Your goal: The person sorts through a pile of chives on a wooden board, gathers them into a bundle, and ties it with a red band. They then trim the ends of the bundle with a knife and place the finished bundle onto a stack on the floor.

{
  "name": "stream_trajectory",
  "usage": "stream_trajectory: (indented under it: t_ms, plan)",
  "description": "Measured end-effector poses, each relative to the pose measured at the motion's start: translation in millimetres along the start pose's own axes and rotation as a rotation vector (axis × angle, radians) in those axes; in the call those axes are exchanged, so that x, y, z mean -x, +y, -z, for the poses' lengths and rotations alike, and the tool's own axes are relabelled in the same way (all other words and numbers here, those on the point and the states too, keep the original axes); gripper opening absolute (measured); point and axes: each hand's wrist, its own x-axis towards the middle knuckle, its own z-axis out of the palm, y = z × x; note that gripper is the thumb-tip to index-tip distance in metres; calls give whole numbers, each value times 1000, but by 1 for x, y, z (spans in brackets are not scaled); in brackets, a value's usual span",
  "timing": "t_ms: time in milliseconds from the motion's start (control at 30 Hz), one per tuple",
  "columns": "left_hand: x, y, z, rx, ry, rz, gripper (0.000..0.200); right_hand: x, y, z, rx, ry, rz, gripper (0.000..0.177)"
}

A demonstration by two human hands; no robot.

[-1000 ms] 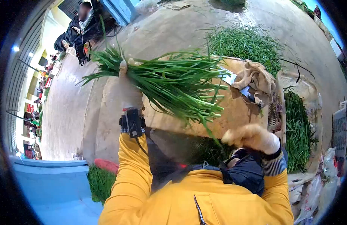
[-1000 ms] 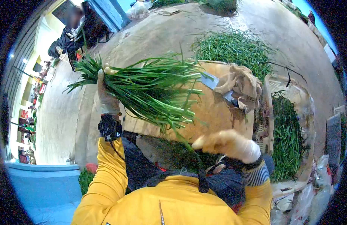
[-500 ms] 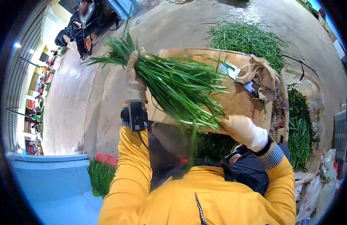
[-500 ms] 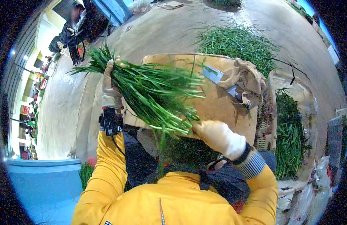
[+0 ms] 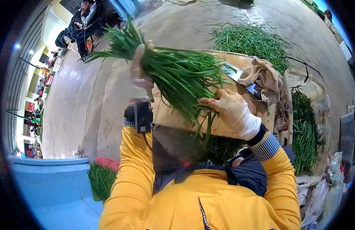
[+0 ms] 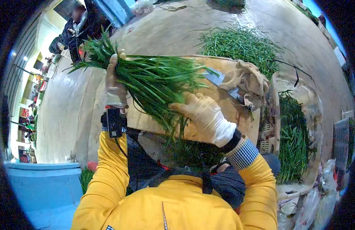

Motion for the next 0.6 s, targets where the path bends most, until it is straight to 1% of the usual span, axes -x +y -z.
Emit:
stream_trajectory:
  t_ms: [33, 67, 133, 167, 200, 233, 267, 333, 367, 400, 467, 500, 533, 600]
  plan:
    - [-1, -2, -5, -87, -28, -55, 32, -3, 4, -7, 13, -26, 11, 55]
    - [3, -4, -7, -90, -19, -56, 32, -3, 5, -11, -110, -80, -18, 56]
    - [6, -7, -16, -71, 24, -47, 31, 1, 3, -14, -233, -134, -56, 58]
    - [-3, -7, -7, -10, -57, -12, 29, 5, 3, -14, -303, -39, -76, 59]
    - [-6, -4, -5, -6, -61, -10, 29, 9, 2, -13, -369, 54, -95, 61]
    - [-8, -3, -3, -28, -62, -12, 30, 10, -3, -11, -253, 65, -92, 57]
    - [-9, -4, -4, -49, -64, -13, 31, 15, -6, -17, -246, 61, -96, 57]
    - [-13, -10, -8, -48, -69, -44, 30, 25, -8, -46, -289, 306, -111, 54]
    - [-13, -13, -9, -56, -66, -77, 30, 24, -11, -58, -495, 397, -271, 53]
    - [-12, -14, -10, -66, -63, -111, 29, 26, -13, -62, -498, 396, -267, 53]
    - [-10, -13, -12, -60, -62, -101, 29, 28, -21, -62, -613, 415, -429, 53]
    - [-10, -14, -13, -48, -66, -88, 29, 29, -21, -60, -581, 422, -361, 50]
    - [-11, -13, -13, -49, -68, -86, 29, 28, -23, -56, -579, 425, -363, 50]
    - [-12, -14, -13, -52, -152, -56, 29, 29, -28, -49, -511, 296, -461, 48]
